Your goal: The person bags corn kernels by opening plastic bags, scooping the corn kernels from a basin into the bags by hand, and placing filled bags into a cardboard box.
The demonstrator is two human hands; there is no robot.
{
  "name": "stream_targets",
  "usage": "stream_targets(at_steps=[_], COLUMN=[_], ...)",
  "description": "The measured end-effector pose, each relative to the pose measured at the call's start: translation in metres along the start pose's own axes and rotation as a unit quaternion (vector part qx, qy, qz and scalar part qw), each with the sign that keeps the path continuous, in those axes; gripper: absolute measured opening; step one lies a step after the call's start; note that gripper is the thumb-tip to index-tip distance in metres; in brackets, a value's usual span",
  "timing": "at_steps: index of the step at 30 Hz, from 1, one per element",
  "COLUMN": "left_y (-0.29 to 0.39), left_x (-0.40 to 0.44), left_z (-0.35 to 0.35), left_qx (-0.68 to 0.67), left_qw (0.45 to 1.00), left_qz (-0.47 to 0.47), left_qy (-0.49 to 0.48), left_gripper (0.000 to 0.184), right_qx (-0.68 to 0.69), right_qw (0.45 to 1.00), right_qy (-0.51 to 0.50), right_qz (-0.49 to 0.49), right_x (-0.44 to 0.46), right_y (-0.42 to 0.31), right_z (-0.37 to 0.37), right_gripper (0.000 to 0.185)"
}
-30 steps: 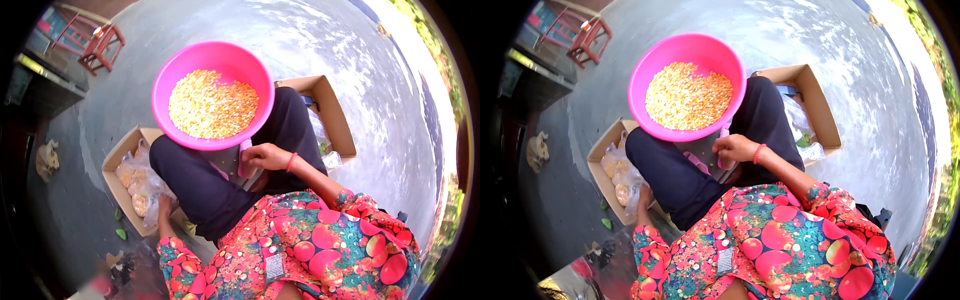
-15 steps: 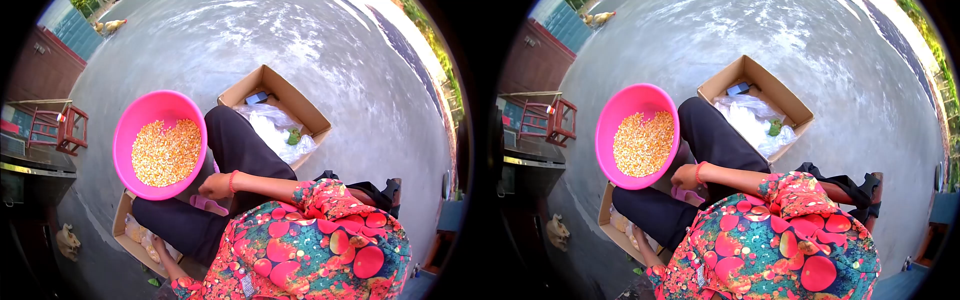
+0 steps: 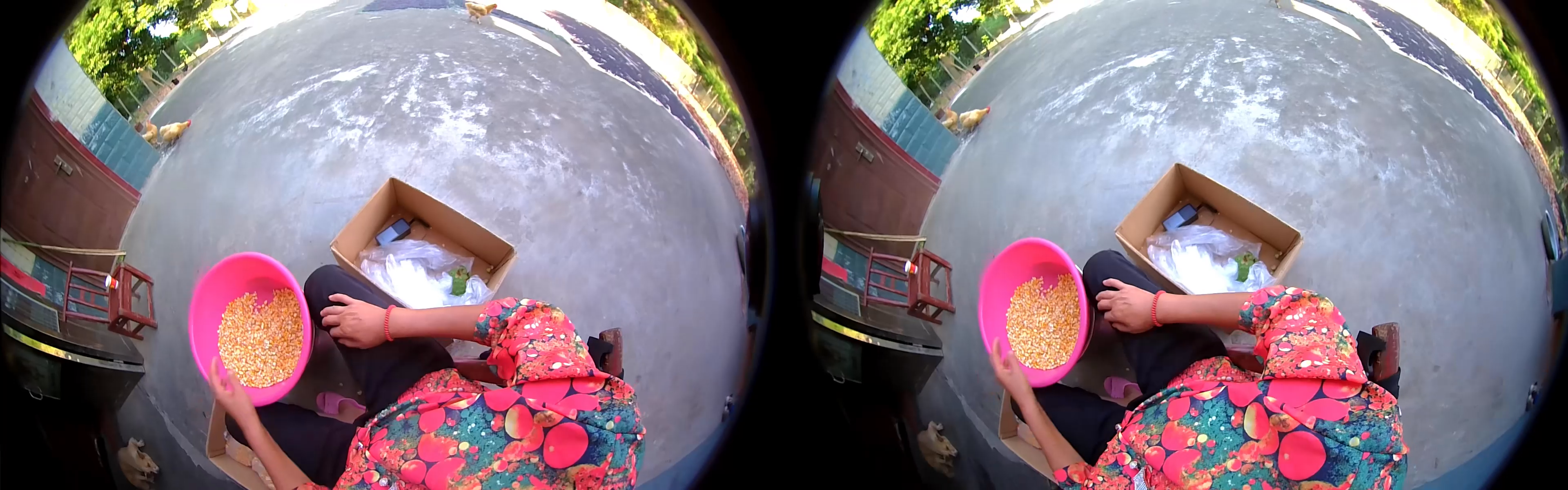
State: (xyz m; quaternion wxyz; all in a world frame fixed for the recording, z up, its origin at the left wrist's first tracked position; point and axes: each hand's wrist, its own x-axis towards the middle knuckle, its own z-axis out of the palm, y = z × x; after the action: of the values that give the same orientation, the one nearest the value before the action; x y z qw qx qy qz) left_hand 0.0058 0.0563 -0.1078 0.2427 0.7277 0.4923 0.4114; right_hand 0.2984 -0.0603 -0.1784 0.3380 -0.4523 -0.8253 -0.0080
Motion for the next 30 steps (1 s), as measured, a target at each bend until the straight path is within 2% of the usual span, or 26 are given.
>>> stream_targets(at_steps=[2, 4, 6, 7, 8, 10, 12, 15, 20, 30], left_y=[-0.001, 0.001, 0.003, 0.007, 0.013, 0.021, 0.027, 0.021, 0.019, 0.018], left_x=[-0.007, -0.020, -0.045, -0.053, -0.058, -0.058, -0.056, -0.059, -0.061, -0.062], left_z=[0.046, 0.085, 0.119, 0.124, 0.126, 0.122, 0.115, 0.118, 0.120, 0.118], left_qx=[0.050, 0.086, 0.085, 0.144, 0.203, 0.192, 0.147, 0.168, 0.196, 0.207], left_qw=[0.993, 0.981, 0.981, 0.973, 0.962, 0.965, 0.969, 0.967, 0.963, 0.961], left_qz=[0.083, 0.105, 0.104, 0.107, 0.105, 0.115, 0.087, 0.103, 0.104, 0.086], left_qy=[-0.060, -0.139, -0.140, -0.144, -0.146, -0.138, -0.178, -0.160, -0.154, -0.160], left_gripper=[0.038, 0.035, 0.030, 0.030, 0.030, 0.031, 0.032, 0.032, 0.038, 0.039], right_qx=[0.004, 0.013, 0.023, 0.040, 0.041, 0.037, 0.032, 0.027, 0.006, -0.016], right_qw=[1.000, 0.999, 0.997, 0.996, 0.996, 0.997, 0.997, 0.996, 0.996, 0.996], right_qy=[-0.006, -0.002, 0.040, 0.043, 0.047, 0.024, 0.020, 0.042, -0.006, -0.011], right_qz=[0.021, 0.044, 0.057, 0.064, 0.064, 0.067, 0.070, 0.069, 0.084, 0.084], right_x=[-0.003, 0.002, 0.007, 0.007, 0.008, 0.008, 0.007, 0.008, 0.007, 0.006], right_y=[0.002, 0.003, 0.000, 0.000, 0.000, -0.001, 0.000, 0.001, 0.001, 0.004], right_z=[0.001, 0.004, 0.000, 0.000, -0.003, -0.006, -0.005, -0.005, -0.007, -0.003], right_gripper=[0.011, 0.013, 0.014, 0.012, 0.012, 0.012, 0.010, 0.008, 0.007, 0.007])
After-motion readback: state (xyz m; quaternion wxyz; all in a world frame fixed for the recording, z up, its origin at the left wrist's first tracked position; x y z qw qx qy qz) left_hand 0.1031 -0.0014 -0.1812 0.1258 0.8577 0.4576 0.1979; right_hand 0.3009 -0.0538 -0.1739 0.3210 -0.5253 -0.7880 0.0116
